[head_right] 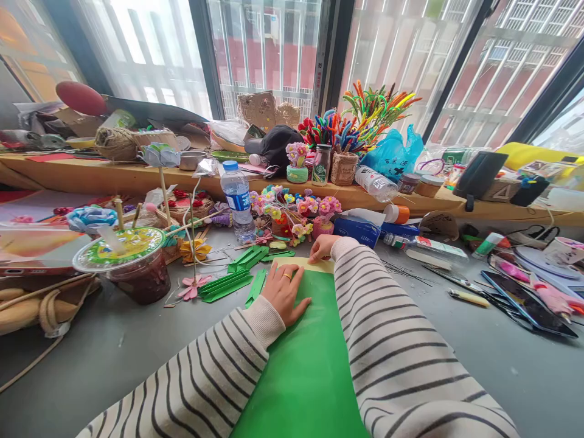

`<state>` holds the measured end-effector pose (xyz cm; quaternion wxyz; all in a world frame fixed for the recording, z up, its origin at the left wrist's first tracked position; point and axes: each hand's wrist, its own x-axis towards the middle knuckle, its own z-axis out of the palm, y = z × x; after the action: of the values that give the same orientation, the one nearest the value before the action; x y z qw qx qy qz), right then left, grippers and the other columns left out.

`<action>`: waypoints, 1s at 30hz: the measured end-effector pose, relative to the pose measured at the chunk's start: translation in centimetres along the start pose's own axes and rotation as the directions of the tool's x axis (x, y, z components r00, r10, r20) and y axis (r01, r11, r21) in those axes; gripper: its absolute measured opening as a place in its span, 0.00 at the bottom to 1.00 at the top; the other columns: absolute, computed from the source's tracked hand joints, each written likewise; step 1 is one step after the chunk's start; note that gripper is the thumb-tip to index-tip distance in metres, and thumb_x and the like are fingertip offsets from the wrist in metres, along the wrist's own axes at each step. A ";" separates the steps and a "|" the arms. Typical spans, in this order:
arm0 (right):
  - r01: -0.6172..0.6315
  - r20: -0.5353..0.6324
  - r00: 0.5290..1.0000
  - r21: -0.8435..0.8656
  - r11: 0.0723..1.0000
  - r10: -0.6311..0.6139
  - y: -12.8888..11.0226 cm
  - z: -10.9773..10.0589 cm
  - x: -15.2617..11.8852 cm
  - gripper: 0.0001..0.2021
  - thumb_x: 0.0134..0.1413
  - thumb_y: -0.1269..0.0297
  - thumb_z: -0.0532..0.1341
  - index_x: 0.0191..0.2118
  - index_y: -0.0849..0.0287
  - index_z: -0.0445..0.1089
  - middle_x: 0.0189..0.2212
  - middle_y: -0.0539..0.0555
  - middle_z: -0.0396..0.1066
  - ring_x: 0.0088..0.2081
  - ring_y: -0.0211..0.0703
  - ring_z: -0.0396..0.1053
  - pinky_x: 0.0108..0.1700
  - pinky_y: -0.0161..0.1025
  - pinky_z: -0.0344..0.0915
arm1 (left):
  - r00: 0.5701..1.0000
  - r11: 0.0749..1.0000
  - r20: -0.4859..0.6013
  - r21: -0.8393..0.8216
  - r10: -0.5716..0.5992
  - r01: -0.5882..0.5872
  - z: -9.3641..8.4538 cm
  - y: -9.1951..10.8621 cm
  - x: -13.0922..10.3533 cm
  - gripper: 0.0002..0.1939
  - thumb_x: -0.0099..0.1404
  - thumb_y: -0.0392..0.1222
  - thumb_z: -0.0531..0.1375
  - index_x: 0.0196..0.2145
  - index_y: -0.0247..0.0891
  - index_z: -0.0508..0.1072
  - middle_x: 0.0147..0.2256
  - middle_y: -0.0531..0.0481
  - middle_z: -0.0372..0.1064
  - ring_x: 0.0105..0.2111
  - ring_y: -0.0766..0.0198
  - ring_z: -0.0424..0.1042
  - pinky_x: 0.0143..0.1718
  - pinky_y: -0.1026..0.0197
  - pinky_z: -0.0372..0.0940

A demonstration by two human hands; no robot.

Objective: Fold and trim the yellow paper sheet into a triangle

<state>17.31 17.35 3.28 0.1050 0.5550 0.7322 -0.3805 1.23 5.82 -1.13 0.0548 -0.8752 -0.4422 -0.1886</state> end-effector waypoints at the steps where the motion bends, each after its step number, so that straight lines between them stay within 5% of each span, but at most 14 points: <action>1: -0.001 -0.002 1.000 -0.002 1.000 0.001 0.0 -0.2 0.0 0.12 0.52 0.64 0.52 0.42 0.62 0.61 0.41 0.53 0.62 0.38 0.43 0.63 0.37 0.43 0.62 | 1.000 1.000 0.001 -0.001 0.000 0.000 0.0 0.0 0.0 0.30 0.52 0.50 0.52 0.48 0.27 0.56 0.45 0.36 0.56 0.46 0.49 0.52 0.50 0.44 0.38; 12: -0.002 -0.025 1.000 -0.050 0.999 0.001 -0.3 -2.1 -0.4 0.12 0.52 0.64 0.52 0.42 0.62 0.61 0.41 0.53 0.62 0.38 0.43 0.63 0.37 0.43 0.62 | 1.000 1.000 -0.007 0.006 0.027 -0.027 0.0 0.1 0.0 0.31 0.51 0.50 0.52 0.48 0.26 0.56 0.45 0.37 0.57 0.45 0.50 0.53 0.50 0.45 0.40; 22: 0.095 -0.172 0.979 -0.085 0.992 -0.109 -0.4 -5.7 -1.6 0.10 0.52 0.64 0.52 0.39 0.63 0.63 0.38 0.52 0.64 0.36 0.42 0.64 0.36 0.42 0.62 | 0.995 0.997 -0.064 0.050 0.070 -0.067 -0.3 0.7 -0.3 0.31 0.54 0.47 0.49 0.51 0.22 0.52 0.48 0.34 0.54 0.49 0.48 0.50 0.51 0.45 0.37; 27: 0.177 -0.251 0.950 -0.057 0.982 -0.186 -0.5 -7.1 -2.6 0.14 0.35 0.56 0.61 0.25 0.63 0.70 0.21 0.48 0.66 0.29 0.40 0.63 0.30 0.33 0.59 | 0.992 0.994 -0.091 0.066 0.089 -0.083 -0.6 0.9 -0.4 0.31 0.55 0.47 0.48 0.51 0.21 0.51 0.48 0.33 0.54 0.49 0.48 0.49 0.51 0.43 0.36; 30: 0.208 -0.294 0.933 -0.028 0.978 -0.207 -0.7 -7.8 -3.5 0.15 0.30 0.54 0.62 0.24 0.62 0.71 0.18 0.47 0.64 0.27 0.38 0.62 0.28 0.32 0.57 | 0.990 0.994 -0.107 0.065 0.096 -0.089 -0.7 0.9 -0.5 0.32 0.55 0.47 0.48 0.51 0.21 0.51 0.48 0.33 0.54 0.49 0.47 0.49 0.51 0.43 0.36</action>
<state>20.06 20.00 10.98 -0.0474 0.5255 0.7933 -0.3037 1.55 4.72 -0.63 0.1142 -0.8809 -0.4029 -0.2206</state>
